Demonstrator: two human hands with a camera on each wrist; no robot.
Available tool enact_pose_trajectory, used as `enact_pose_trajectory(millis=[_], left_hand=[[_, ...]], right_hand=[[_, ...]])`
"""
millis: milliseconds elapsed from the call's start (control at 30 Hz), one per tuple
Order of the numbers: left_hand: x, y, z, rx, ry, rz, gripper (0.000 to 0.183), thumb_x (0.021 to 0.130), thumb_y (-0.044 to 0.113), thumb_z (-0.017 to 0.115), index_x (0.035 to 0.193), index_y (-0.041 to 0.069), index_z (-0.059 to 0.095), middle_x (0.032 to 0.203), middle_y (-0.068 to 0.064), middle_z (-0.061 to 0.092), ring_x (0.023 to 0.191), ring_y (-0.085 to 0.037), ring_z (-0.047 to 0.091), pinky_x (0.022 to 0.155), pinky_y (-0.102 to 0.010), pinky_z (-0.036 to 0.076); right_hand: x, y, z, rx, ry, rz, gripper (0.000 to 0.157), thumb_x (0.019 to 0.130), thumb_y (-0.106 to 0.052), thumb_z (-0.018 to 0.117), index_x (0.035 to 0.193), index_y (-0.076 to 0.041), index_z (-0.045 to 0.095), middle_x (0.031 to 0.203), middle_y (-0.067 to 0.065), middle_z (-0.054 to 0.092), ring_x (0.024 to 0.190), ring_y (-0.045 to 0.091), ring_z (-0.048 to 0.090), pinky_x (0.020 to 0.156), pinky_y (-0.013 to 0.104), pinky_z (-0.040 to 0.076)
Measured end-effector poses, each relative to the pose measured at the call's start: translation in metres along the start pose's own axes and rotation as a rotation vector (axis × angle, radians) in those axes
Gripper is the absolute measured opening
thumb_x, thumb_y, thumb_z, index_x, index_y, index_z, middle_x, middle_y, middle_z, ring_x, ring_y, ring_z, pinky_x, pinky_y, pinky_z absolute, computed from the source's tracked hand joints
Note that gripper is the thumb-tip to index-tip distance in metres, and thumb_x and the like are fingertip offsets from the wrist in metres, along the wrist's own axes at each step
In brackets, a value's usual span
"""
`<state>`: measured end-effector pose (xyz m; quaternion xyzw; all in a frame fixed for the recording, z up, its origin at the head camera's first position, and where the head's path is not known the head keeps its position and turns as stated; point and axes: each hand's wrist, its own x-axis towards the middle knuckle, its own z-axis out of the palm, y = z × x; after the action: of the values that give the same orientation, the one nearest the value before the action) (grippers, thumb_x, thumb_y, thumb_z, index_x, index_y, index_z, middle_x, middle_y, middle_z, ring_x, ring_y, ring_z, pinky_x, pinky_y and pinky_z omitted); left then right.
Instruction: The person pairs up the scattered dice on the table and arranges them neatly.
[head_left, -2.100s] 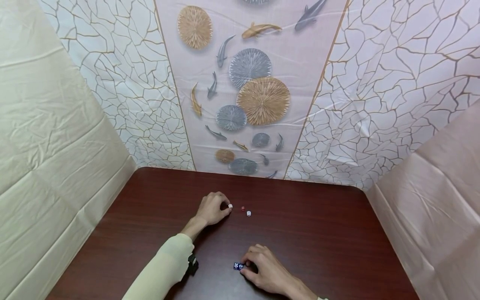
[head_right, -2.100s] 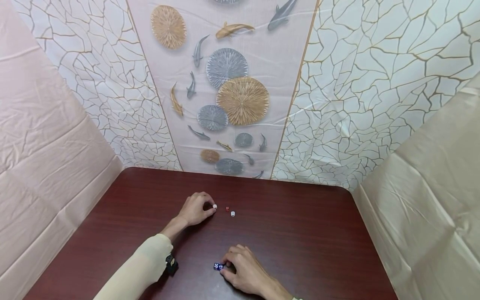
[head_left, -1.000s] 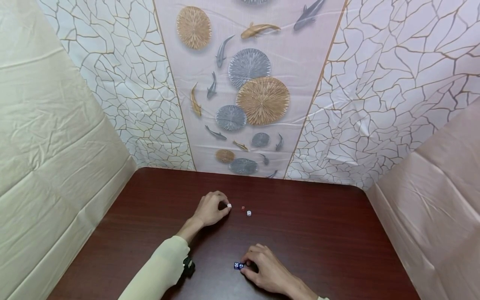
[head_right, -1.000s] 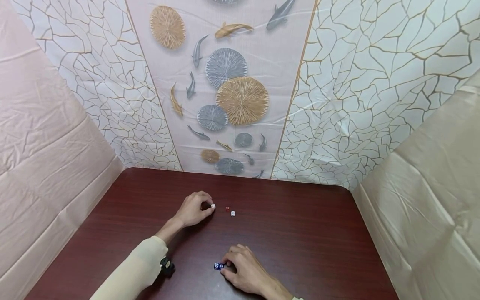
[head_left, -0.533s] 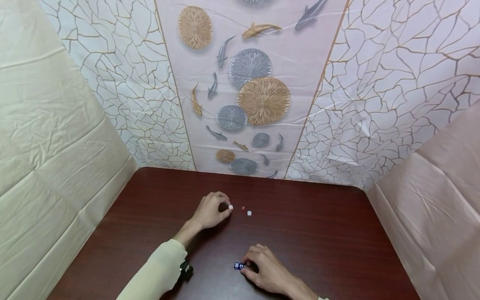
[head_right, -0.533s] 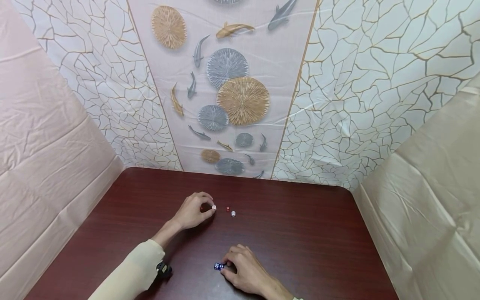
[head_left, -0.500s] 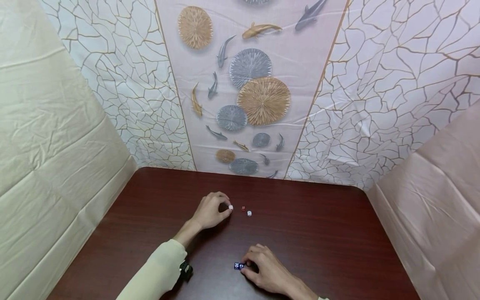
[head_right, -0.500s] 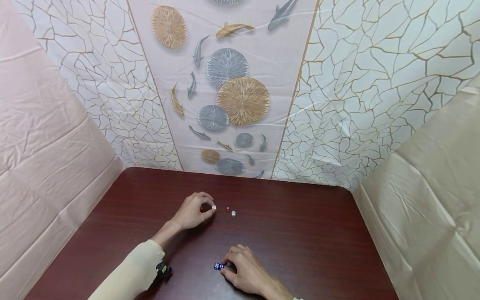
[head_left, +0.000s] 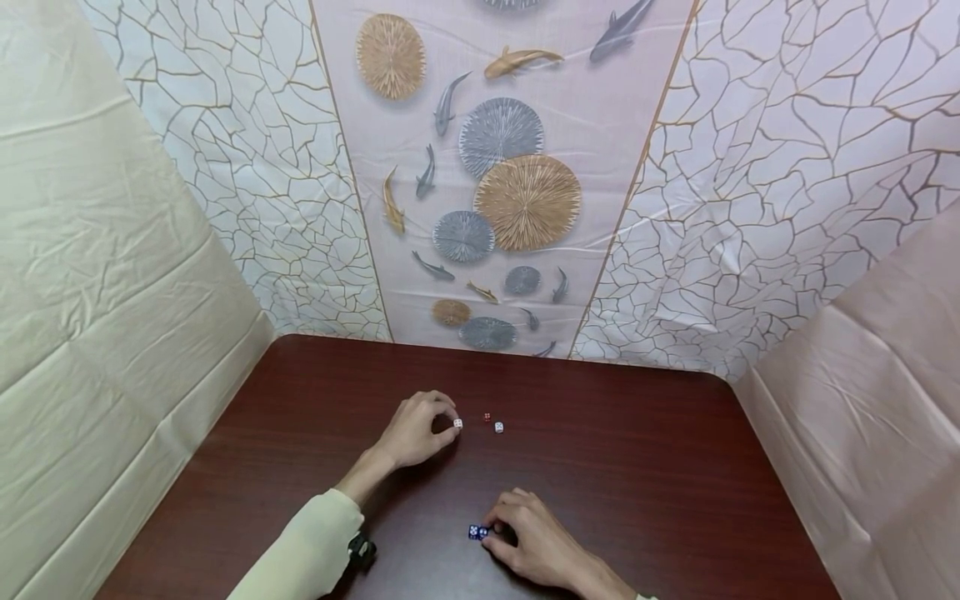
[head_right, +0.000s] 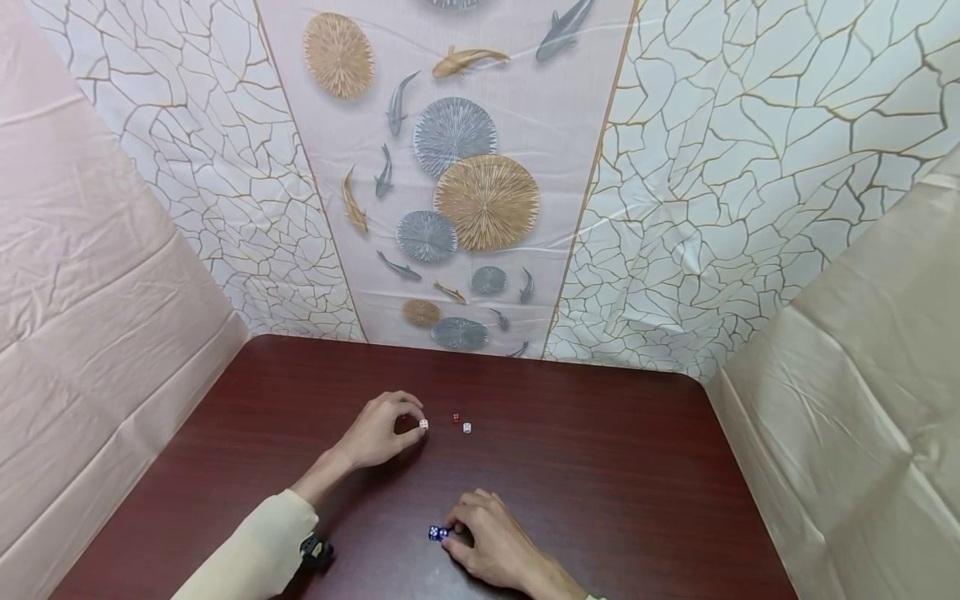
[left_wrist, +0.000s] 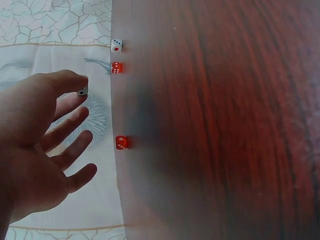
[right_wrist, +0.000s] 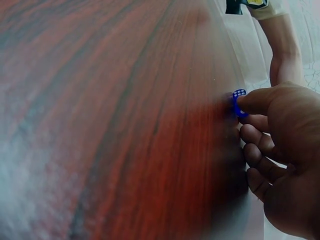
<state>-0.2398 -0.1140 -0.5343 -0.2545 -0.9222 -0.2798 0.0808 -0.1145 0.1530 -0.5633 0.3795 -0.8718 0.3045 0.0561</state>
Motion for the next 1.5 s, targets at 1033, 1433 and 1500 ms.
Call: enact_pose_trajectory(millis=[1033,1433,1500], left_hand=[[-0.04,0.025,0.01,-0.057,-0.199,0.113,0.007,0.103,0.02,0.083,0.105,0.013,0.083,0.117,0.0,0.08,0.112,-0.016,0.078,0.099,-0.036,0.064],[-0.051,0.033,0.022,0.006,-0.241,0.139,0.004,0.101,0.022,0.085,0.104,0.019,0.084,0.118,0.002,0.081,0.112,-0.016,0.074,0.1,-0.038,0.062],[-0.051,0.035,0.023,0.027,-0.232,0.15,0.005,0.1,0.023,0.086,0.104,0.019,0.084,0.117,0.003,0.081,0.11,-0.015,0.074,0.098,-0.038,0.062]], right_hand=[[0.0,-0.001,-0.001,0.021,-0.021,0.028,0.008,0.097,-0.017,0.088,0.102,-0.016,0.083,0.09,-0.014,0.068,0.09,-0.002,0.056,0.081,0.021,0.047],[0.0,0.001,0.001,0.0,0.0,0.011,0.008,0.095,-0.016,0.088,0.102,-0.016,0.083,0.09,-0.013,0.069,0.09,-0.001,0.057,0.085,0.025,0.05],[0.0,0.001,0.002,0.0,0.004,0.005,0.008,0.095,-0.016,0.088,0.102,-0.016,0.083,0.09,-0.013,0.069,0.09,-0.001,0.057,0.085,0.026,0.051]])
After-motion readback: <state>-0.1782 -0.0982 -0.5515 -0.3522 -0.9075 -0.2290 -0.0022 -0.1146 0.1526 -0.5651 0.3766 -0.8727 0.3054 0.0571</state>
